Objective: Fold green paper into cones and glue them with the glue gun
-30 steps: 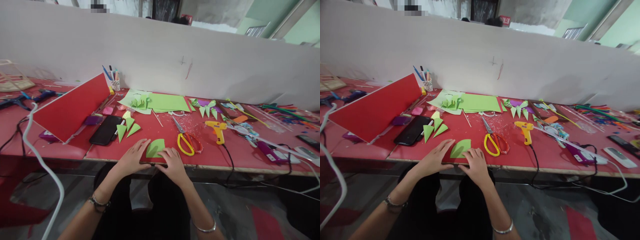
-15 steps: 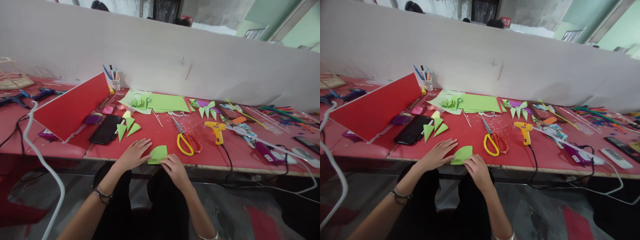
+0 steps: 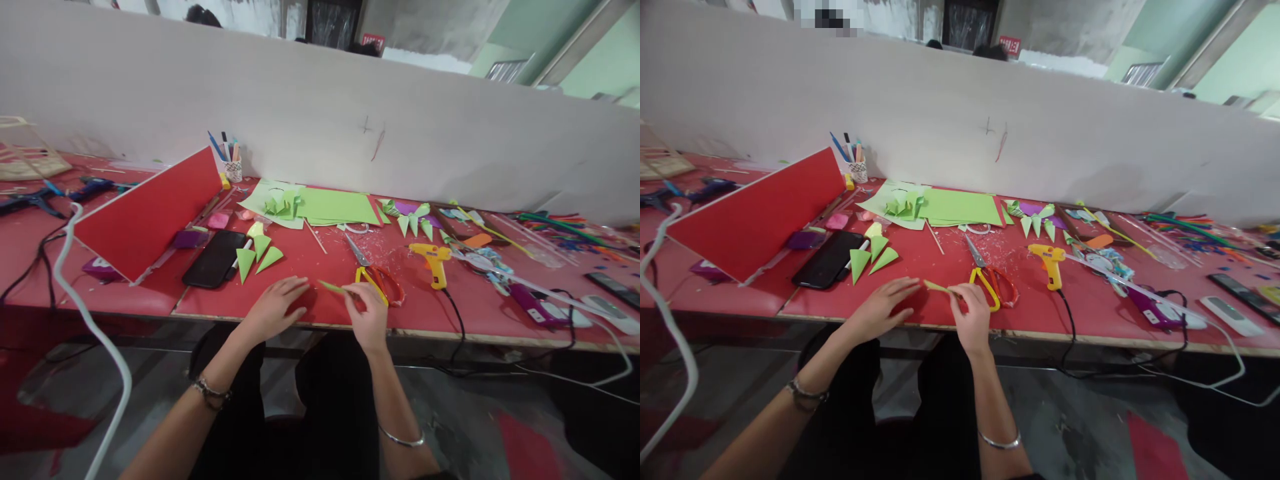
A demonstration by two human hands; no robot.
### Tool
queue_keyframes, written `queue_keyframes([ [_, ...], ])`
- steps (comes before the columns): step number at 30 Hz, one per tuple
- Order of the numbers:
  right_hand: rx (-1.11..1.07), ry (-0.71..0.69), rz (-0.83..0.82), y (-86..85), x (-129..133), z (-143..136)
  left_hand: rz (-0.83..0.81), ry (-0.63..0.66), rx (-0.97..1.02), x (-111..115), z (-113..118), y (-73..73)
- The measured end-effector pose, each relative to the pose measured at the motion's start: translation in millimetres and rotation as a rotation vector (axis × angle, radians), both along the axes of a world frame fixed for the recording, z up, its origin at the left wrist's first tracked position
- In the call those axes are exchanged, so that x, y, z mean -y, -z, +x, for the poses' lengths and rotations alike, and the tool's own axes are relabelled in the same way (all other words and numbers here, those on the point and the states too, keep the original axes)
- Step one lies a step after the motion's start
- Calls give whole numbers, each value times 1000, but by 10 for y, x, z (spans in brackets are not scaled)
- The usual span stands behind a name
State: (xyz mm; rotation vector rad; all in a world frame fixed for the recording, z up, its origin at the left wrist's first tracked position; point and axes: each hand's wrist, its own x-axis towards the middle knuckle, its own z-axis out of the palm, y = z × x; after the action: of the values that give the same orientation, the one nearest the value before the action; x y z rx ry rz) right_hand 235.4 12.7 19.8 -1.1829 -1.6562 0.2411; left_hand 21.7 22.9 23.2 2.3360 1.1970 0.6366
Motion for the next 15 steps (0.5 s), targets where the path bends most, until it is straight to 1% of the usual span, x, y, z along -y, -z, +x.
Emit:
queue_keyframes([
  [1, 0, -13, -17, 10, -12, -41, -14, 49, -13, 9, 5, 9],
  [3, -12, -24, -35, 28, -34, -103, -96, 172, 17, 29, 3, 0],
  [4, -17, -22, -33, 36, -45, -123, -128, 193, 46, 35, -5, -14],
  [6, -12, -17, -15, 48, -61, -150, -130, 138, 94, 35, -27, -45],
  [8, 35, -35, -5, 63, -64, -169, -69, 16, 125, 22, -49, -61],
  [10, 136, -101, -24, 93, -51, -184, 11, -91, 158, 13, -62, -54],
  [11, 196, -142, -38, 116, -40, -187, 47, -124, 163, 14, -65, -45],
  [13, 295, -191, -62, 173, -15, -172, 99, -126, 131, 24, -62, -25],
  [15, 322, -156, -67, 229, 3, -120, 98, -59, 60, 34, -48, -11],
])
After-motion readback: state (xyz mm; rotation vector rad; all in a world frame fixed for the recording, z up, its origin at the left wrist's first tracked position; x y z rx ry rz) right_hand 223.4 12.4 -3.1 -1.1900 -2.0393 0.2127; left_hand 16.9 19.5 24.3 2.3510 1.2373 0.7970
